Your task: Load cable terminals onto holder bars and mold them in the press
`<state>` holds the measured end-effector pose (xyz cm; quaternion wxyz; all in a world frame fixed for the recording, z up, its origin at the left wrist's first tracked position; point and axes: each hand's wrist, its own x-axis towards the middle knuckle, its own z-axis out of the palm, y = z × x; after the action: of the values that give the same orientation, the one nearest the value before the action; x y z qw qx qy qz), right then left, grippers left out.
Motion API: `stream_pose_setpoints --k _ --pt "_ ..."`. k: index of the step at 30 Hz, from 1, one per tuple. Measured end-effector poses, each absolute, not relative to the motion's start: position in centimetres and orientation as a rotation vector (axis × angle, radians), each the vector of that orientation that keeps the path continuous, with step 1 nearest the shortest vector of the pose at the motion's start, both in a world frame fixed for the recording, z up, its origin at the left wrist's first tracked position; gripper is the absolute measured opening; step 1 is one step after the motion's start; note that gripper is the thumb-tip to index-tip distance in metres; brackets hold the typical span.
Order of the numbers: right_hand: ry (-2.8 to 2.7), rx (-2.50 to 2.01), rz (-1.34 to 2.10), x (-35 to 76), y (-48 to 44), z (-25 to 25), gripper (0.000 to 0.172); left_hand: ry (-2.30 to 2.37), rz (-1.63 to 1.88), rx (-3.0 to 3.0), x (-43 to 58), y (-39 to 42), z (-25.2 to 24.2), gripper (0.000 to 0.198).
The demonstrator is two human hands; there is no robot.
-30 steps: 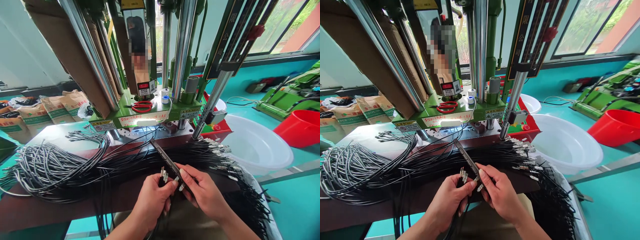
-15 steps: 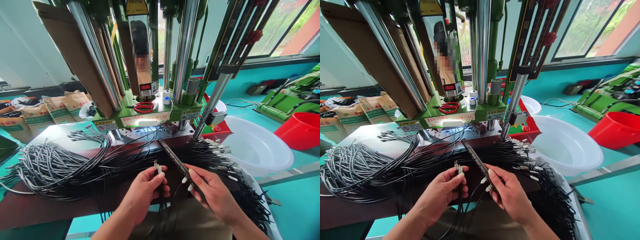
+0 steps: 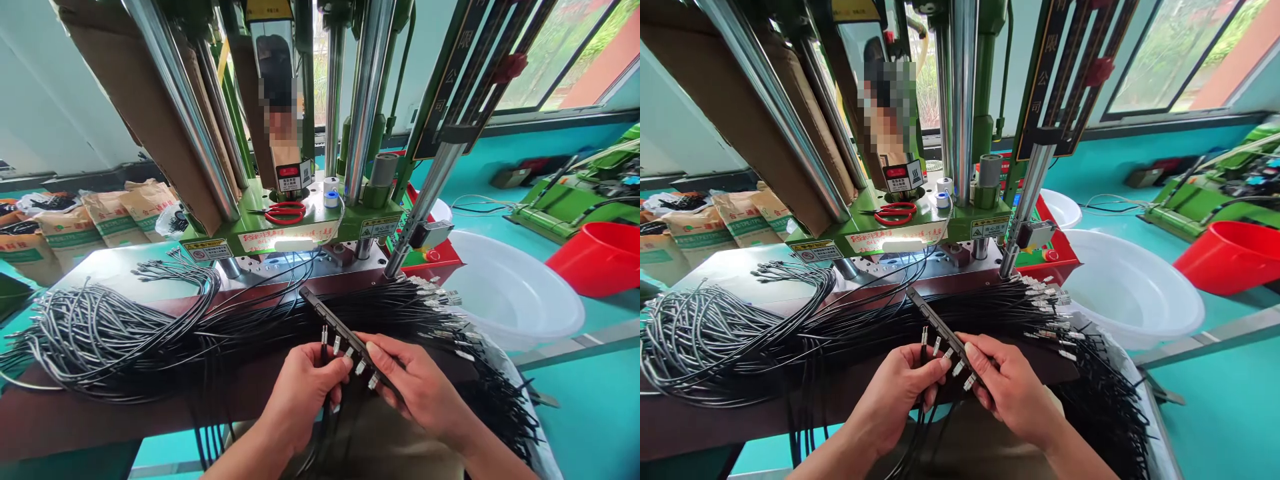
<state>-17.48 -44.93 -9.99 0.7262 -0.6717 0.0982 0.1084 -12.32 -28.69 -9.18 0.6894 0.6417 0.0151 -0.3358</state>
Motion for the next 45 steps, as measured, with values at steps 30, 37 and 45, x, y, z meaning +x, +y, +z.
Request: stream_pose_setpoints --k 30,37,45 --pt "0.242 -1.600 0.302 -17.9 -46.0 -9.9 0.058 0.025 -0.697 1.516 -12.1 -27.8 -9.3 0.028" --pt "0.226 -1.616 0.329 -18.0 -46.0 -9.8 0.057 0.009 -0.734 1.553 -11.8 -27.7 -9.3 0.028" --pt "0.104 -1.702 0.265 -17.8 -45.9 -10.0 0.047 0.034 -0.744 1.506 -11.8 -28.0 -9.1 0.024"
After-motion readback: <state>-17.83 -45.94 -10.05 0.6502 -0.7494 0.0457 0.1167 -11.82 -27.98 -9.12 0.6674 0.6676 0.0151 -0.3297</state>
